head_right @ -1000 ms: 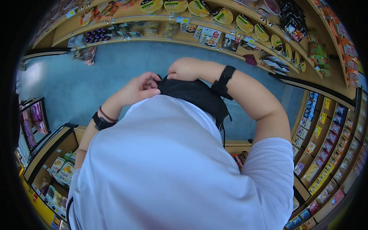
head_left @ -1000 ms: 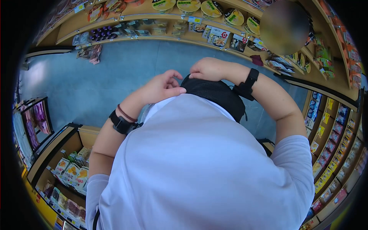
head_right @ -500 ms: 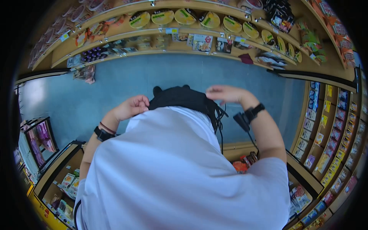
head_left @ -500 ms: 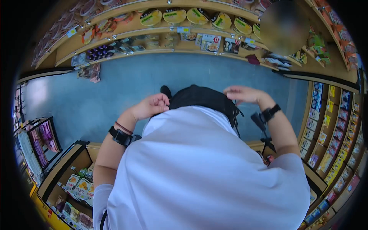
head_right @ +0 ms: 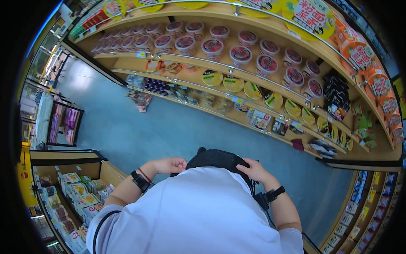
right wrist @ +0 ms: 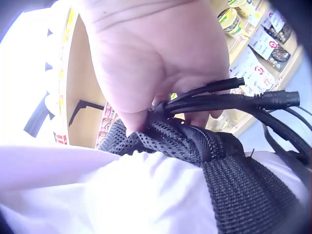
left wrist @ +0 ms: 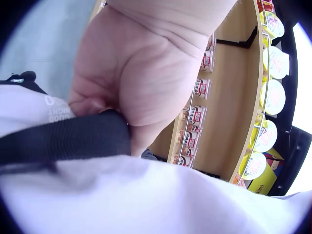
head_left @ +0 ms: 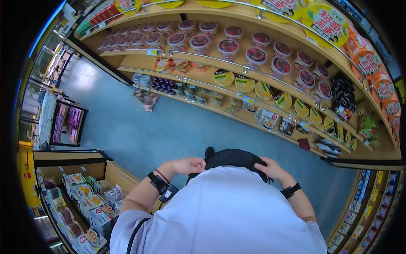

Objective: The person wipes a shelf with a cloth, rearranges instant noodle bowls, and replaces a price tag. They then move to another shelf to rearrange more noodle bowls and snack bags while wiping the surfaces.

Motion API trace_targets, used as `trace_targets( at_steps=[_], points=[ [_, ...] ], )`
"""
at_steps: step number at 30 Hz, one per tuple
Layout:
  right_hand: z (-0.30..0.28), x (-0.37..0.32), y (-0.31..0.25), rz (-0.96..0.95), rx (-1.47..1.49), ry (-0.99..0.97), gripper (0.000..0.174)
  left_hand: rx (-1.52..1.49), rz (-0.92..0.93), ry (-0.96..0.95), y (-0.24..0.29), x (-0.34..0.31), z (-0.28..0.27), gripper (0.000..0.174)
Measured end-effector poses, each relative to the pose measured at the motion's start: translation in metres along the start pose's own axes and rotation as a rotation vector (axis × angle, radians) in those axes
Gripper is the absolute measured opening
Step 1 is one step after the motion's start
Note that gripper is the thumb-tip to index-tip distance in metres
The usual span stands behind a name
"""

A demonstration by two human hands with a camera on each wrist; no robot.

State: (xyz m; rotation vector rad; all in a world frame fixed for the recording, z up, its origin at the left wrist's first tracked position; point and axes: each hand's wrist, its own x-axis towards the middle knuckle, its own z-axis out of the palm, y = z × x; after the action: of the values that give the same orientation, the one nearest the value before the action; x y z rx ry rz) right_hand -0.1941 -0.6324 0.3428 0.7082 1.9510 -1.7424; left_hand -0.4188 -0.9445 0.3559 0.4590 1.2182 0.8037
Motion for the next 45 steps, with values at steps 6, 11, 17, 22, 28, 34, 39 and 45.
trace_targets(
  at_steps=[6,11,17,22,28,34,39,45],
  points=[
    [-0.004,0.034,0.008,0.04,-0.366,-0.043,0.035,0.438,-0.048,0.094,0.019,0.011,-0.016,0.037],
    [0.0,0.041,-0.008,0.027,-0.269,-0.062,0.041,0.387,-0.065,0.113,0.053,0.044,-0.023,0.051],
    [0.004,0.055,-0.009,0.05,-0.318,-0.132,0.041,0.181,-0.17,-0.011,0.063,0.113,-0.036,0.05],
    [0.01,0.047,-0.009,0.065,-0.23,-0.082,0.036,0.418,-0.172,-0.208,0.092,0.159,-0.011,0.043],
    [0.007,0.032,-0.003,0.064,-0.214,-0.032,0.04,0.584,-0.14,-0.284,0.094,0.196,0.005,0.032],
    [-0.001,0.019,0.019,0.023,-0.189,0.042,0.041,0.642,-0.032,-0.347,0.102,0.205,0.019,0.036],
    [-0.014,-0.003,0.033,0.01,-0.084,0.038,0.044,0.768,-0.138,-0.298,0.111,0.201,0.029,0.052],
    [-0.022,-0.014,0.067,0.019,0.044,0.033,0.052,0.298,-0.461,-0.168,0.097,0.17,0.03,0.064]
  ],
)
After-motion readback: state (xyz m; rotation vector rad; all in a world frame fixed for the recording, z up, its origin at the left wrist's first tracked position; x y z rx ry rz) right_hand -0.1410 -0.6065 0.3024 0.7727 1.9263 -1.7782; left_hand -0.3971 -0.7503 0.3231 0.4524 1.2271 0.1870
